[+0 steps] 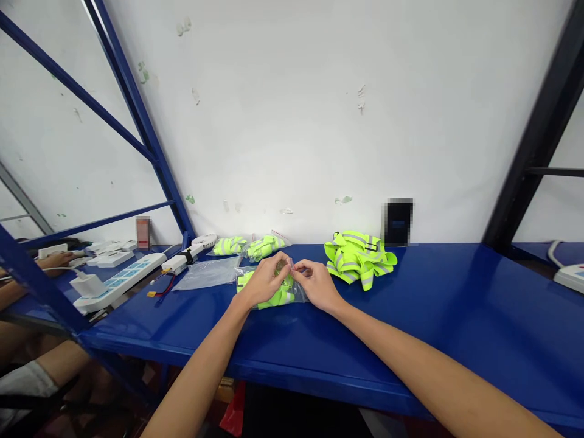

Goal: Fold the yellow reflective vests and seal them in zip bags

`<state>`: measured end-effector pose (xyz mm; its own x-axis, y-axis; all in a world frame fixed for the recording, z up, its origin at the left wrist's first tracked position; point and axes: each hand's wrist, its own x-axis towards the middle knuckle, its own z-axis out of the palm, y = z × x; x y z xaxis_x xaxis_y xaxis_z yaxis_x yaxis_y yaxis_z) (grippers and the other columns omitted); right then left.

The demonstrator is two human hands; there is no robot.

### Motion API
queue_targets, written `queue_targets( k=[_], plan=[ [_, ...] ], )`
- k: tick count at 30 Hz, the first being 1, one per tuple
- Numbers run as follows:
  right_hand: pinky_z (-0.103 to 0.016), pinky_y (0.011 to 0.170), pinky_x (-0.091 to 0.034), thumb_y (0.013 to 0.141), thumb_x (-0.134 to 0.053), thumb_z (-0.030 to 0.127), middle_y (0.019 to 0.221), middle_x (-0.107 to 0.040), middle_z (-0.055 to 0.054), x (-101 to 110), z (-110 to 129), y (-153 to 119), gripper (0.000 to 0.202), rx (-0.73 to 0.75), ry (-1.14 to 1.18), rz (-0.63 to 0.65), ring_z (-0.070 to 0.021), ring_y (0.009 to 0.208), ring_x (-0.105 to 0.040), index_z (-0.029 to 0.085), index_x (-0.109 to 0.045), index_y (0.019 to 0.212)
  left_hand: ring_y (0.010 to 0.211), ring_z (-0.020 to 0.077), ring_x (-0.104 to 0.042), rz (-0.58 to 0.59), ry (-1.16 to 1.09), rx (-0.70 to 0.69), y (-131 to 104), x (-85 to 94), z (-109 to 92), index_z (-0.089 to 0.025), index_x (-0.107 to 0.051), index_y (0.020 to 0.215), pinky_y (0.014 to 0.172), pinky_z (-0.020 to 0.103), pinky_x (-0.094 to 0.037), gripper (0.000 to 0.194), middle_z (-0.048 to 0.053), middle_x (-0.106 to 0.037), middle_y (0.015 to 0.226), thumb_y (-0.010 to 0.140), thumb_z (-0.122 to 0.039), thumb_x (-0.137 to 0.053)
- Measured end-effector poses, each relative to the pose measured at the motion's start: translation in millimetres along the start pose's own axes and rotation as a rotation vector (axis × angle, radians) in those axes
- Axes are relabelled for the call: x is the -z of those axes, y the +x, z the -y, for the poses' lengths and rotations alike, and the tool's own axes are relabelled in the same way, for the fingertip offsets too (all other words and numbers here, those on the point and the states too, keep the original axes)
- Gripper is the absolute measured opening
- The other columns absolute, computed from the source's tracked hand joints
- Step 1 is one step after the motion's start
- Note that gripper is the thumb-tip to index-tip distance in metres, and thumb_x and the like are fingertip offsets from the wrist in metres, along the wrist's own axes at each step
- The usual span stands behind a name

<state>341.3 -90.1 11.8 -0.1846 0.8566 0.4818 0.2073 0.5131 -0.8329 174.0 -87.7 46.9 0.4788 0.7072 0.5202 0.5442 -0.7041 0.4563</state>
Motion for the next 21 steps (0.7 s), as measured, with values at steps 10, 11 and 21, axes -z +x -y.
queue_targets(
  k=[10,11,21],
  plan=[
    [-0.035,0.084,-0.051,0.078,-0.065,0.04,0.096,-0.072,-0.009,6.1,-2.3,-1.4,0.03,-0.098,0.044,0.058,-0.0241,0.09,-0.067,0.016,-0.069,0.097,0.084,0.0171,-0.061,-0.074,-0.02,0.011,4.4,-1.6,7.9,-0.019,-0.059,0.088,0.071,0.026,-0.043,0.016,0.003,-0.067,0.091,0.092,-0.026,-0.045],
    [-0.035,0.084,-0.051,0.079,-0.065,0.04,0.095,-0.072,-0.008,6.2,-3.4,-1.7,0.029,-0.102,0.045,0.071,-0.024,0.09,-0.067,0.016,-0.069,0.095,0.084,0.0171,-0.061,-0.082,-0.018,0.01,4.6,-1.3,7.7,-0.019,-0.059,0.087,0.071,0.026,-0.043,0.016,0.003,-0.067,0.09,0.092,-0.026,-0.045],
    [-0.029,0.064,-0.044,0.088,-0.051,0.035,0.076,-0.069,-0.004,0.4,-4.1,-7.4,0.025,0.014,-0.125,-0.018,-0.0188,0.068,-0.06,0.018,-0.069,0.084,0.083,0.0161,-0.063,-0.05,-0.096,0.058,9.6,5.6,-2.9,-0.017,-0.062,0.086,0.076,0.026,-0.046,0.017,0.003,-0.069,0.089,0.088,-0.026,-0.048]
  ],
)
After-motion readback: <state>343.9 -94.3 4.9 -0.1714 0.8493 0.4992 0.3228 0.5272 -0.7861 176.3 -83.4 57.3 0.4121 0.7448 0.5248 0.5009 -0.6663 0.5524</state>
